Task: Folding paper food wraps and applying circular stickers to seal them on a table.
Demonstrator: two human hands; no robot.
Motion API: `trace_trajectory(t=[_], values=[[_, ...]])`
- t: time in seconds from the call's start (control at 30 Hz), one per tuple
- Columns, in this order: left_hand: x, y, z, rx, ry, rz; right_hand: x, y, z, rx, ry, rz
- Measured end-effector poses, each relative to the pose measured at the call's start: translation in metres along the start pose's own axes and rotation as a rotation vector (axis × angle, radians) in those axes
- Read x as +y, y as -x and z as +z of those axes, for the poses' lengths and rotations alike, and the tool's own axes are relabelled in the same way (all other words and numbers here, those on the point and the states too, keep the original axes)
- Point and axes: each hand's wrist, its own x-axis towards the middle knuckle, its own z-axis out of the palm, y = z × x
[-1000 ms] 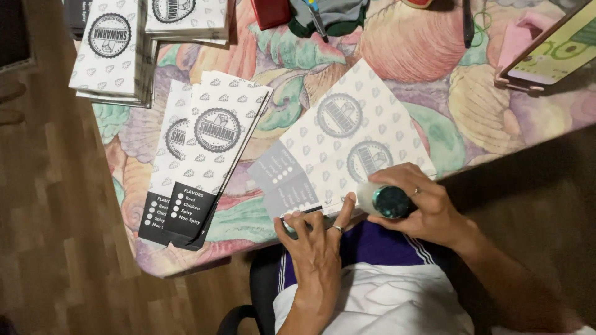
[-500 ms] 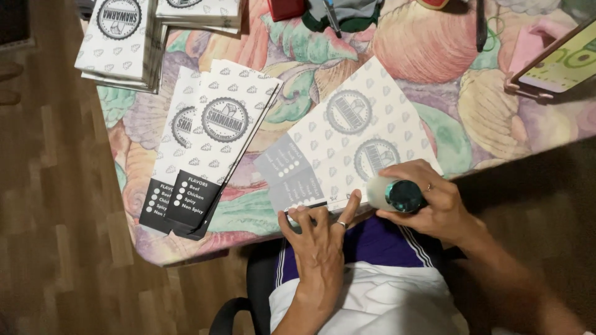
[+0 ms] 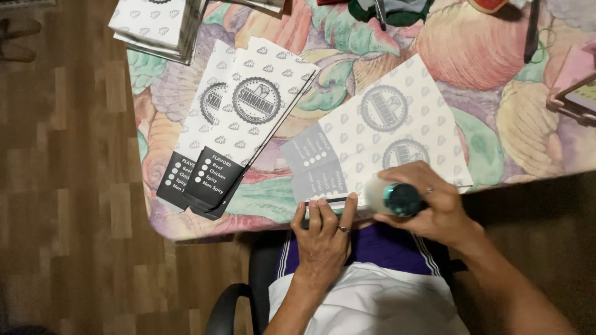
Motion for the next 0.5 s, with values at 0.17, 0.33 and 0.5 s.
trace_trajectory(t=[0.17,0.33,0.5], values=[[-0.005,-0.006,-0.010,-0.049,0.092,-0.057,-0.009,-0.009,-0.009,-0.066,-0.012,0.004],[-0.005,-0.010,-0.018,-0.067,0.123,-0.095,-0.011,-0.005,-0.011,-0.060,0.073,0.094],[-0.004,-0.013,-0.023,-0.027,0.340,-0.200,-0.017,-0.033,0.041,-0.052,-0.135,-0.099]])
